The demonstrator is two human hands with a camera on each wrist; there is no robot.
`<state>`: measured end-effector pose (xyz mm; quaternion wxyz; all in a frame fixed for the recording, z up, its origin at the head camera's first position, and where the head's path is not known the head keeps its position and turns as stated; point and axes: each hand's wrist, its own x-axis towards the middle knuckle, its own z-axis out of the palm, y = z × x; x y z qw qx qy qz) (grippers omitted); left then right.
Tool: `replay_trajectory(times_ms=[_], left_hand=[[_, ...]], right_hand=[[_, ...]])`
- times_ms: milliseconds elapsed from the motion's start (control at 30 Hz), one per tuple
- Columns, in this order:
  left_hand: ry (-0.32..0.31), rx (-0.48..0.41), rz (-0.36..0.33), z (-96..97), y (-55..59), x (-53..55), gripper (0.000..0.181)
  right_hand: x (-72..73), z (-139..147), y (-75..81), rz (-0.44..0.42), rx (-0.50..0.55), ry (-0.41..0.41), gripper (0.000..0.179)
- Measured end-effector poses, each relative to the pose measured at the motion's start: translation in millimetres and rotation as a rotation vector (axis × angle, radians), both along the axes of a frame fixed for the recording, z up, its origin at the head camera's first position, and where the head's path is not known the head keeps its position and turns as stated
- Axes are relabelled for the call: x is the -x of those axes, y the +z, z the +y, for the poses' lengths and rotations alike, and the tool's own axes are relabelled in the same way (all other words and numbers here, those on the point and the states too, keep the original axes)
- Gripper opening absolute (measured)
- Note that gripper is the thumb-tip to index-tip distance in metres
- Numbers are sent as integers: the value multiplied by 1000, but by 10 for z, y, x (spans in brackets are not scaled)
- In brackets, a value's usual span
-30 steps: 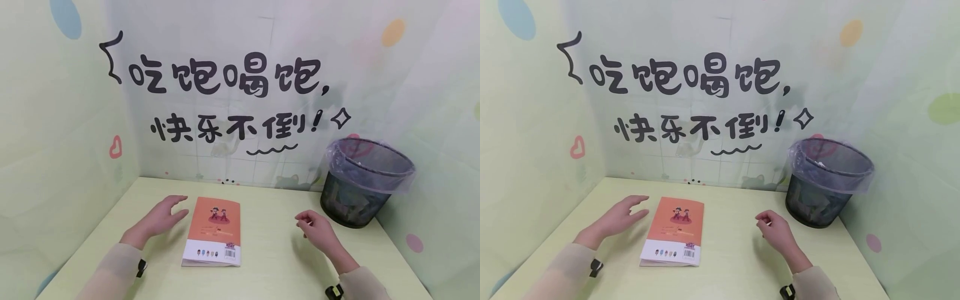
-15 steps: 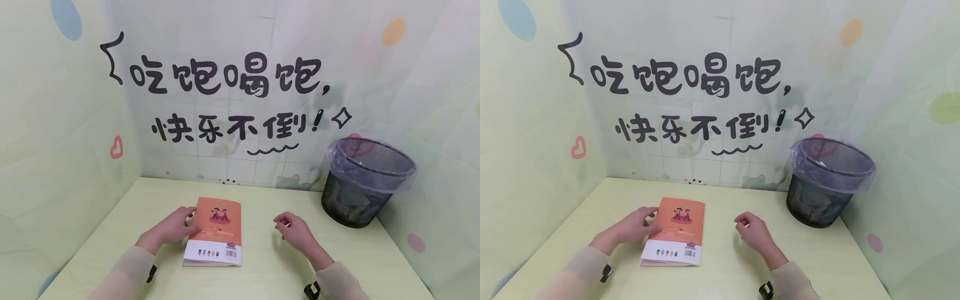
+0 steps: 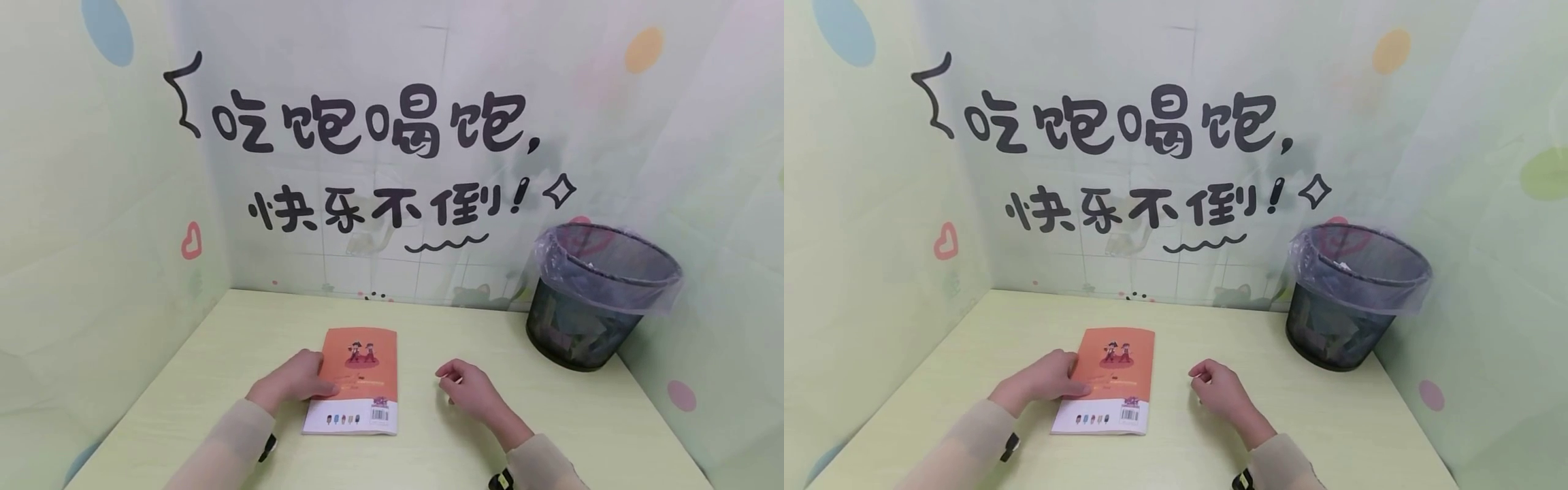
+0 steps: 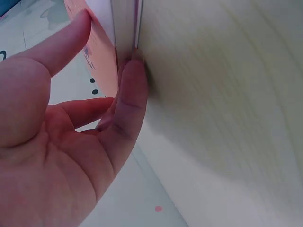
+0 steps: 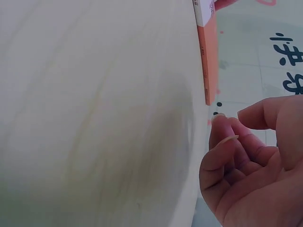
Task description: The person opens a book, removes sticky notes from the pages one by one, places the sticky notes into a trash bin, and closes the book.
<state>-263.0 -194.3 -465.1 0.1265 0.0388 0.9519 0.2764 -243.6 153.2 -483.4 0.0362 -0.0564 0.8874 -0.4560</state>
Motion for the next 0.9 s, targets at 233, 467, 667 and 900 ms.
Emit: replay_trajectory(times_ms=[233,467,667,900], left_hand=[[-6,1,22,260,-22,-27,65],[-21,45,20,503,-22,-56,44],[-34,101,19,632,27,-79,34],[-74,109,20,761,54,-100,33]], right_hand=[[-18,-15,-26,-40,-30,-23,18],[-29,19,-54,-103,-47,-54,22],[-11,51,-67,-111,-84,-70,21],[-14,55,-86,-121,-114,-89,19]])
